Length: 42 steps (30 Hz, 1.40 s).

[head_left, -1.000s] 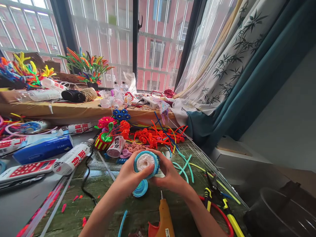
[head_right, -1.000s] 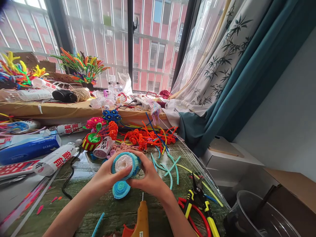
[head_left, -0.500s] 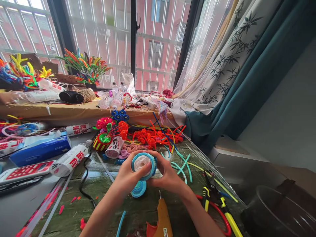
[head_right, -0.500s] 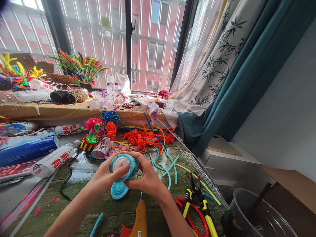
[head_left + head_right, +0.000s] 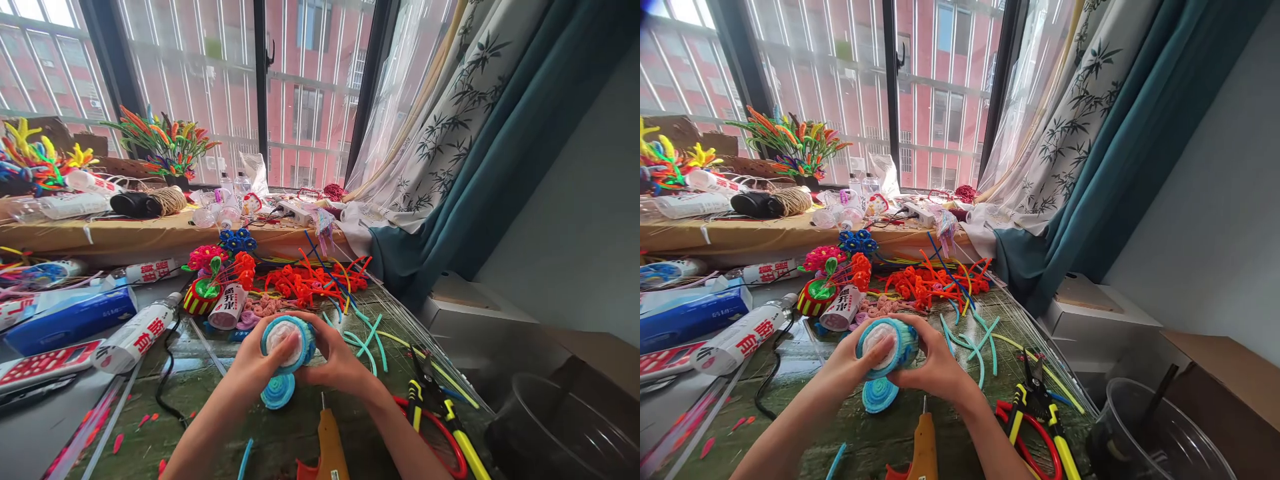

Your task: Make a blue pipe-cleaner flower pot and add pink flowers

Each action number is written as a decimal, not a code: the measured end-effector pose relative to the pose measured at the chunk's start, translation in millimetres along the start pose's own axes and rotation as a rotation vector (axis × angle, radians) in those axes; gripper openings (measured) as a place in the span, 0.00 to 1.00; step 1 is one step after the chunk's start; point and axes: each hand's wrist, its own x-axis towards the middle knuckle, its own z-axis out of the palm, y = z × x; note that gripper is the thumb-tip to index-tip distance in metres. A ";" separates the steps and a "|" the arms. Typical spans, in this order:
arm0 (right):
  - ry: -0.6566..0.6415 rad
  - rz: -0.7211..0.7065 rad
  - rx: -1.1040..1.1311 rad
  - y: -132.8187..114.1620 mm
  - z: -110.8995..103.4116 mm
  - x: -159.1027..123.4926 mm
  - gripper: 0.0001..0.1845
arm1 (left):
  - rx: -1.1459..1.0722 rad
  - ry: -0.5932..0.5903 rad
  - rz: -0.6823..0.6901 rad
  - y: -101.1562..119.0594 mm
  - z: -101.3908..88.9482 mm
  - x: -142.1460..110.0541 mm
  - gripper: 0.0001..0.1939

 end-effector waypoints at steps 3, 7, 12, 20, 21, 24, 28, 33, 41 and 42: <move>-0.007 0.008 0.046 -1.0 -1.4 -0.1 0.45 | 0.005 -0.058 0.006 -2.5 -3.8 1.2 0.35; -0.004 -0.019 -0.073 -3.8 3.8 -1.4 0.50 | 0.017 -0.010 -0.009 -7.8 -2.6 4.2 0.38; 0.128 -0.059 -0.216 -0.7 14.7 0.2 0.42 | 0.005 0.025 -0.027 -10.0 4.5 2.9 0.41; 0.092 -0.061 -0.140 6.7 9.4 1.0 0.42 | -0.171 0.007 -0.180 11.9 7.4 -11.1 0.37; 0.087 -0.070 -0.139 6.2 9.5 0.8 0.42 | -0.185 0.016 -0.204 13.3 7.3 -11.5 0.38; 0.086 -0.089 -0.138 4.6 10.7 0.2 0.42 | -0.196 0.046 -0.233 14.7 6.9 -11.0 0.38; 0.087 -0.089 -0.131 5.3 11.2 0.1 0.43 | -0.219 0.053 -0.233 15.7 5.8 -10.4 0.38; 0.121 -0.108 -0.177 3.8 11.9 0.4 0.42 | -0.230 0.062 -0.240 14.3 4.1 -7.9 0.41; 0.136 -0.086 -0.122 2.1 10.0 0.9 0.41 | -0.253 0.044 -0.236 14.3 1.1 -8.2 0.41; 0.146 -0.078 -0.093 2.7 9.2 1.1 0.40 | -0.264 0.020 -0.234 15.2 -0.5 -9.0 0.42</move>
